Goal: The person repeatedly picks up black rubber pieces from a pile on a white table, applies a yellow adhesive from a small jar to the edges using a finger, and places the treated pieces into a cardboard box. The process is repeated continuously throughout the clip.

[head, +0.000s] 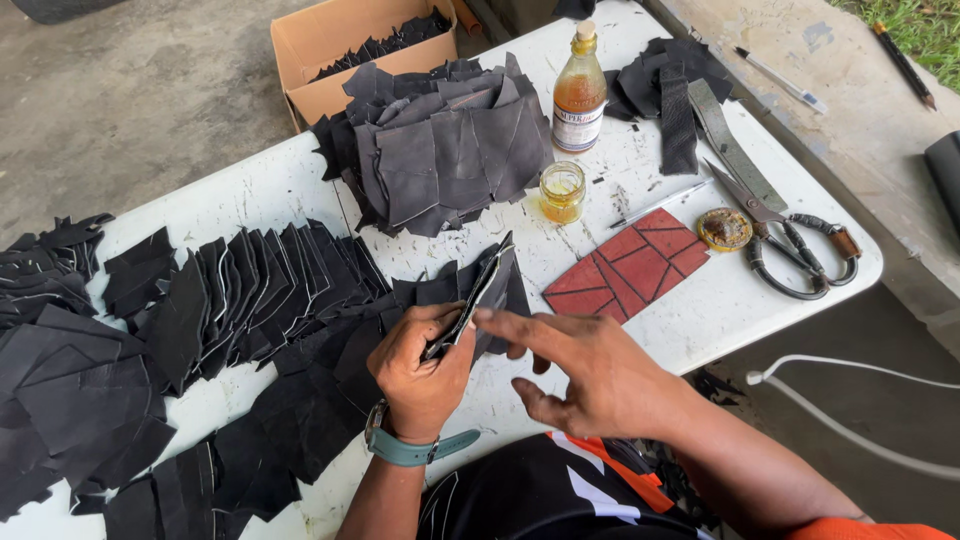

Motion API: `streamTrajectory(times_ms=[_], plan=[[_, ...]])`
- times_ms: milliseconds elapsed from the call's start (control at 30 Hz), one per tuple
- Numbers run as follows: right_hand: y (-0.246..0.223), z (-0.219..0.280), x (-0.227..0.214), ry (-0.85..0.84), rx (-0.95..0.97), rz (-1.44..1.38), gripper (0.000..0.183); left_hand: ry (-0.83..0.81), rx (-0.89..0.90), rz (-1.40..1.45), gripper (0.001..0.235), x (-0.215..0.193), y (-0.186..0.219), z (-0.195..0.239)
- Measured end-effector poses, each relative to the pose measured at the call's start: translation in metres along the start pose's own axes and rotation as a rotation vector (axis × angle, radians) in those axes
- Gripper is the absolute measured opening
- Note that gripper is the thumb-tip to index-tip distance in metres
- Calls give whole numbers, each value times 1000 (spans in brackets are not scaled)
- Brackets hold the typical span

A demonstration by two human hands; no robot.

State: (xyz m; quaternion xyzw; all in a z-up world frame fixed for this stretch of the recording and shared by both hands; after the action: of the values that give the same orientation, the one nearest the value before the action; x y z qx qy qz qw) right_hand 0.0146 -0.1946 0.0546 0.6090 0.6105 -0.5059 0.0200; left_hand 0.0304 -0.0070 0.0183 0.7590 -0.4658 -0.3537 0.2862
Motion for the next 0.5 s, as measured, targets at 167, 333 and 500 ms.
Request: streamTrajectory(times_ms=[167, 333, 500], plan=[[-15, 4, 4, -58, -155, 91, 67, 16, 40, -23, 24, -1, -1, 1], [-11, 7, 3, -16, -43, 123, 72, 14, 56, -66, 23, -3, -1, 4], [-15, -2, 3, -19, -102, 190, 78, 30, 149, -126, 22, -6, 1, 5]])
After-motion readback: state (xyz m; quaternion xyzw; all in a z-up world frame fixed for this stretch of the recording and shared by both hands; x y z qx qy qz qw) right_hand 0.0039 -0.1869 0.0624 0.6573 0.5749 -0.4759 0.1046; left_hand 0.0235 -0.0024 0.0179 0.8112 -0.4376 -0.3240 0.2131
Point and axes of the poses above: each hand's wrist, its own z-axis away from the middle knuckle, its own x-axis out of the palm, y = z × x, the point moved 3 cm from there along -z, towards the middle knuckle, and after that the axes turned 14 degrees about -x, right-handed, at the moved point
